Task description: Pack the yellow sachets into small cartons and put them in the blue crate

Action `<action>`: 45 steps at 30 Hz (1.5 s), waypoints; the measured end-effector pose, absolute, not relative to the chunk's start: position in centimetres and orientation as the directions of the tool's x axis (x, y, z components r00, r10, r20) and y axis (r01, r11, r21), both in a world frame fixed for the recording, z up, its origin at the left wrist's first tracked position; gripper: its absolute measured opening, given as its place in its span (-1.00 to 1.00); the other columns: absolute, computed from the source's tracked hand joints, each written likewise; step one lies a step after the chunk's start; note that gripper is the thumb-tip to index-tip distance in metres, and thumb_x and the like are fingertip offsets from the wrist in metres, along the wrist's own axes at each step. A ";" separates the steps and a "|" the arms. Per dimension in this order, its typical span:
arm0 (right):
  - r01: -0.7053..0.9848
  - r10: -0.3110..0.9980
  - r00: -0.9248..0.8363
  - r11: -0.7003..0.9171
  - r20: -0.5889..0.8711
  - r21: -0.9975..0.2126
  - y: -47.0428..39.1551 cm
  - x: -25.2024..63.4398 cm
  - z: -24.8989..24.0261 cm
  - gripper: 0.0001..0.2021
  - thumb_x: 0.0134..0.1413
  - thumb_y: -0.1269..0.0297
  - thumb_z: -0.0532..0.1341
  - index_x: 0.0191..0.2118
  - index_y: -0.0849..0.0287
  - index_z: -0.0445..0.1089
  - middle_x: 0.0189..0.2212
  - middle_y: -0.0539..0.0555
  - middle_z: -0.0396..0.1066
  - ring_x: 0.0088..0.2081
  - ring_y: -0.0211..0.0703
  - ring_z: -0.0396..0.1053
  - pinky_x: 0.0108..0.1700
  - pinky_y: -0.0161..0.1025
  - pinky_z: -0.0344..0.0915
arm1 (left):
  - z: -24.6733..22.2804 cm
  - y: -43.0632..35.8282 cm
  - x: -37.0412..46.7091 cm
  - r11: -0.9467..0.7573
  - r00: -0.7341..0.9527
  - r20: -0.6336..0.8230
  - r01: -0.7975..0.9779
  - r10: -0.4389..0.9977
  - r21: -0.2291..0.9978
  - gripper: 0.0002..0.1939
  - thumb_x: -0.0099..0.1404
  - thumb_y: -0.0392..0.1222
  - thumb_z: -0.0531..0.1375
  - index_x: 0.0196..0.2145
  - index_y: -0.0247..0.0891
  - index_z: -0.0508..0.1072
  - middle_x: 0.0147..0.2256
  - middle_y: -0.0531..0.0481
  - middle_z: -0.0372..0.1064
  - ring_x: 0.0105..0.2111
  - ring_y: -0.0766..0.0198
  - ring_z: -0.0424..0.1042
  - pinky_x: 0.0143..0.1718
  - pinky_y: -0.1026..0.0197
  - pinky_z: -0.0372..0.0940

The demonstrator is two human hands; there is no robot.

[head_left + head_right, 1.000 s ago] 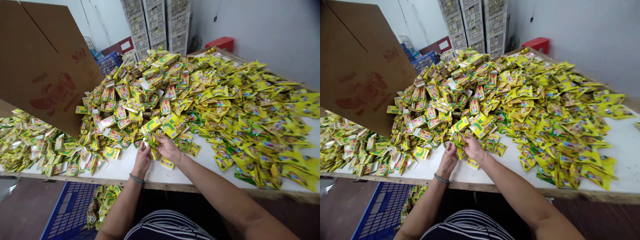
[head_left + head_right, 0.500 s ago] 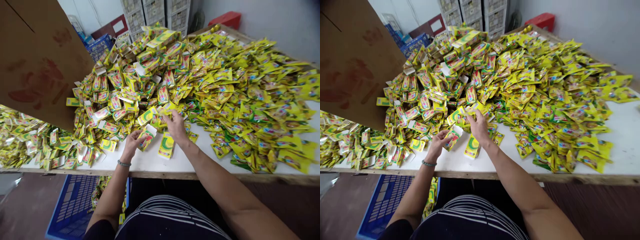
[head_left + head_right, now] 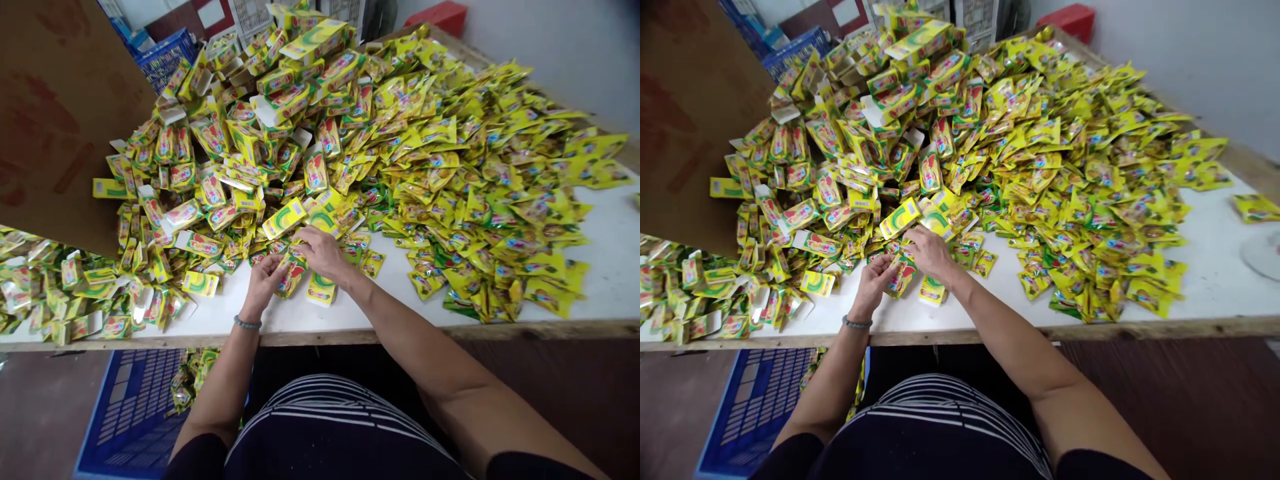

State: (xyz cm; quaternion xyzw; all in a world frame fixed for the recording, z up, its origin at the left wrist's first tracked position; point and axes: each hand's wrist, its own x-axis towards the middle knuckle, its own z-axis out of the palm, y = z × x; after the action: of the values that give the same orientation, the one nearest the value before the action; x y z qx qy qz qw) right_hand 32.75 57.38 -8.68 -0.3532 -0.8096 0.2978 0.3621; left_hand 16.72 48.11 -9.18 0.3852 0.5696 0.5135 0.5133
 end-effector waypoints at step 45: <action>0.093 0.817 -0.525 0.335 0.239 -0.938 54.9 31.3 -9.4 -0.77 0.21 0.08 0.24 -0.25 0.10 0.55 -0.11 0.14 0.48 0.01 0.00 0.37 0.10 -0.05 0.28 | -8.6 48.0 17.3 0.008 -0.367 -0.126 -0.307 0.922 0.952 -0.42 -0.05 -0.04 0.51 -0.11 -0.18 0.43 -0.37 0.06 0.55 -0.43 0.28 0.51 -0.34 0.25 0.36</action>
State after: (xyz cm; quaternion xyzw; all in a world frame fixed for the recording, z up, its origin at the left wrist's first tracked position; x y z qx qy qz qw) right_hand 31.31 54.86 -9.36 -0.3132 -0.7265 0.4843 0.3735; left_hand 17.31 48.03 -8.61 0.2938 0.5230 0.6402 0.4799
